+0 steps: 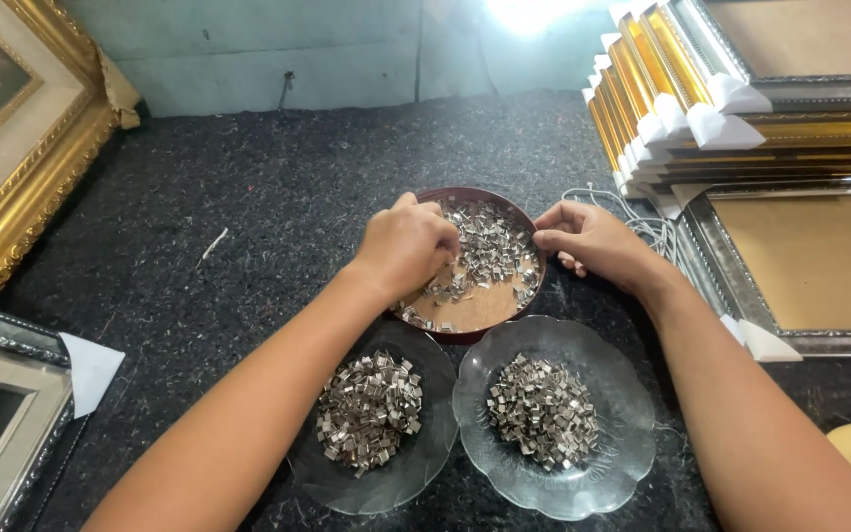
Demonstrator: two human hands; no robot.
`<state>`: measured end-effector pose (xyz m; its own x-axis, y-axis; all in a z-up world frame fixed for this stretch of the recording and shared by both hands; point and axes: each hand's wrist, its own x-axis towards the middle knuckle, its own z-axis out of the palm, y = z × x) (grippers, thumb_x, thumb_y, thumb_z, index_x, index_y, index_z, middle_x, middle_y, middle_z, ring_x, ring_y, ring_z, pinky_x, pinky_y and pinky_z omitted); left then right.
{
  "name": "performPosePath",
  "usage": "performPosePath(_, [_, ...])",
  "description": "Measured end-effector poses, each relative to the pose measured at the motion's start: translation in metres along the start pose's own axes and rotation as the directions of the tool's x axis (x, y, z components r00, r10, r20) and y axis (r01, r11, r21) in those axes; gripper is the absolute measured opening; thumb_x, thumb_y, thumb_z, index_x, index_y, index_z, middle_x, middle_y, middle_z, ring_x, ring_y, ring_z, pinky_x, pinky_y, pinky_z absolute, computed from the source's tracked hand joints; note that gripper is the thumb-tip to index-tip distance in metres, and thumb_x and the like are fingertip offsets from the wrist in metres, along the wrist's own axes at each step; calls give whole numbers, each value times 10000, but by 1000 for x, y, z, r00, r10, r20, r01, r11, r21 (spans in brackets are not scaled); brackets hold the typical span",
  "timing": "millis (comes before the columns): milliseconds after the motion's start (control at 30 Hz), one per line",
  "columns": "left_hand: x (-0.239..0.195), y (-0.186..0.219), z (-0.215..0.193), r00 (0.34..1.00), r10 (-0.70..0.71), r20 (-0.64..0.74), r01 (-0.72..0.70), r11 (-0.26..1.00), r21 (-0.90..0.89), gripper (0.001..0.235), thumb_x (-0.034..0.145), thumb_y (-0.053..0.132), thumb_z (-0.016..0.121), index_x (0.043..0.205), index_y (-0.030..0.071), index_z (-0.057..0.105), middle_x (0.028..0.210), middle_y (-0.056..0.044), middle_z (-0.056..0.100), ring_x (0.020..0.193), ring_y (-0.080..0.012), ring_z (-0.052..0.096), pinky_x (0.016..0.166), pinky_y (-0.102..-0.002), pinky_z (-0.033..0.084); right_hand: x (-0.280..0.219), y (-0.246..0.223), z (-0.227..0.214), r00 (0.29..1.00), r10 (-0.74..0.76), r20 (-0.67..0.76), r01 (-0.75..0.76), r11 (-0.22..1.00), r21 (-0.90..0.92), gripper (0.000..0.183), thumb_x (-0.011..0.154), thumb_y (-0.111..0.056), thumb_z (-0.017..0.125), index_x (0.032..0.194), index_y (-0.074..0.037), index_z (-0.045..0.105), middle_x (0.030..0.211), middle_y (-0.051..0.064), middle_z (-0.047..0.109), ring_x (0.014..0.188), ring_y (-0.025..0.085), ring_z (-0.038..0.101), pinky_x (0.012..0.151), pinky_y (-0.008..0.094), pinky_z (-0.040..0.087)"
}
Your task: Sorting small metal frame hardware components from a central bowl into separate glass plates.
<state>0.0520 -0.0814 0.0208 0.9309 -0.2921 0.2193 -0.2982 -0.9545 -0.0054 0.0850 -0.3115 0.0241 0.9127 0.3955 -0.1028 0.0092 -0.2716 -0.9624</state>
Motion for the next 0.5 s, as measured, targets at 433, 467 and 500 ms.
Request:
performPosePath(433, [-27,7,-25,983,-176,57,182,863,-471,94,653,326,623,698,244,634,715,2,656,769,-256,626,690,-400,517,0,3,1,1000,-20,3,20,1000,-2,331,747,-102,629,1030,52,551,651,135,555,453,114,468,326,190,377])
performPosePath(467, [-24,7,-25,985,-171,38,167,854,-493,80,643,284,628,707,235,632,719,7,659,754,-239,631,687,-383,516,-1,2,1,1000,-20,-1,20,1000,-3,331,747,-103,632,1028,52,551,650,138,558,451,116,468,323,192,377])
performPosePath(500, [-21,7,-26,986,-165,19,152,844,-514,84,633,242,632,716,226,631,722,13,661,739,-221,636,685,-367,516,-1,1,1,1000,-21,-5,21,1000,-3,330,746,-103,634,1025,51,551,649,141,560,448,118,468,320,194,378])
